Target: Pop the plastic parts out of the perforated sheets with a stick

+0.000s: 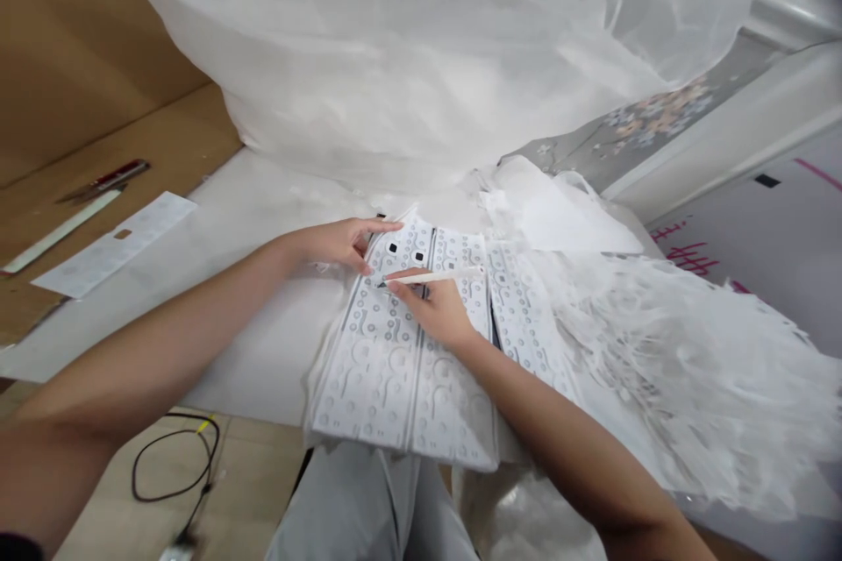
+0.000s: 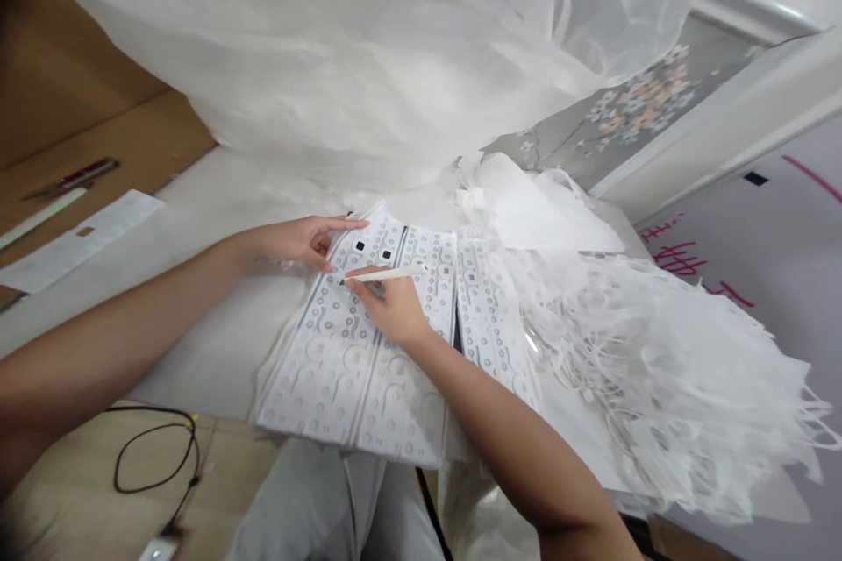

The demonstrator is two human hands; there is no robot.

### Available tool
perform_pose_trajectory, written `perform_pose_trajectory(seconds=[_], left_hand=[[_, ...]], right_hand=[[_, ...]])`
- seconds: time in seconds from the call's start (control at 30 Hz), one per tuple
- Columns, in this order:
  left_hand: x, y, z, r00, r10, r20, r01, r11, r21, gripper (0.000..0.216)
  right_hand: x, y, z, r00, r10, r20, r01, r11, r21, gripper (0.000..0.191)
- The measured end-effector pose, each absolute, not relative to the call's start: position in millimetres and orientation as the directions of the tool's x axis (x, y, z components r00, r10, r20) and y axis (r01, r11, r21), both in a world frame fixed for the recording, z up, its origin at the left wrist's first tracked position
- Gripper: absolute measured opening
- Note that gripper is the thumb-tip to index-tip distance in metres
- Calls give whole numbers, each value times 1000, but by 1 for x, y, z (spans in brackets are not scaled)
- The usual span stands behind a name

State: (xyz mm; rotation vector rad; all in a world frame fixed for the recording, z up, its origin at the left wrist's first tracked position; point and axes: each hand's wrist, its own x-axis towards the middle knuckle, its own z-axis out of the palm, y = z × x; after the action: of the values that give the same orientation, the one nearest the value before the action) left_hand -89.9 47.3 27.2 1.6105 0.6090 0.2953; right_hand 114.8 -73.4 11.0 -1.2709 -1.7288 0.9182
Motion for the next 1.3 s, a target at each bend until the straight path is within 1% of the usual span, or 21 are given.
perform_pose_trajectory(seconds=[0.07,0.1,0.17,0.23,0.27,0.37,0.4,0.5,0.6,0.7,0.77,0.83,0.93,1.0,1.07,1.2,1.3], left_hand=[[-90,46,26,819,546,-177,220,-14,975,97],[-89,46,25,800,577,-163,212,-18,977,95],[-89,46,24,746,658,-103,180,-50,982,86],[-90,47,23,732,679,-56,159,-90,983,81],[-90,48,22,754,655,-58,163,-101,981,82],[-90,49,23,840,526,-134,216,-97,972,93],[-90,50,23,851,502,-153,230,-94,969,95],[-89,51,23,856,490,-164,237,-89,968,97],[-90,52,22,856,498,-137,193,-63,979,98],[-90,51,21,850,512,-124,159,-26,987,99],[-90,49,23,846,515,-137,156,6,988,101],[-89,47,25,845,517,-138,138,38,990,101],[-88,45,27,854,508,-111,98,52,994,101],[-88,44,27,865,489,-108,105,33,994,102],[-88,43,26,861,493,-123,163,-39,986,106],[-89,42,24,824,548,-141,324,-253,911,107],[-87,40,23,834,530,-156,366,-319,874,103]], right_hand=[[116,-73,11,-190,967,171,397,235,-887,21],[116,-73,11,-189,967,169,398,232,-888,21],[115,-74,11,-184,968,168,401,230,-887,20],[114,-74,10,-181,968,174,408,235,-882,20],[114,-74,10,-180,967,178,411,239,-880,19],[114,-72,9,-188,963,193,410,255,-875,19],[114,-72,8,-192,961,199,408,262,-874,18],[114,-71,6,-198,955,222,409,286,-866,16],[114,-72,4,-207,940,273,443,339,-830,14],[114,-73,3,-289,882,372,520,471,-713,15],[113,-74,2,-396,810,433,569,586,-577,16],[112,-74,0,-484,746,457,619,661,-424,17],[110,-75,-3,-543,702,462,688,687,-235,17],[110,-76,-4,-558,683,472,710,687,-155,16],[109,-77,-3,-560,673,484,722,683,-114,16],[108,-78,-1,-541,694,475,745,657,-111,18],[107,-79,1,-536,702,469,748,653,-122,17]])
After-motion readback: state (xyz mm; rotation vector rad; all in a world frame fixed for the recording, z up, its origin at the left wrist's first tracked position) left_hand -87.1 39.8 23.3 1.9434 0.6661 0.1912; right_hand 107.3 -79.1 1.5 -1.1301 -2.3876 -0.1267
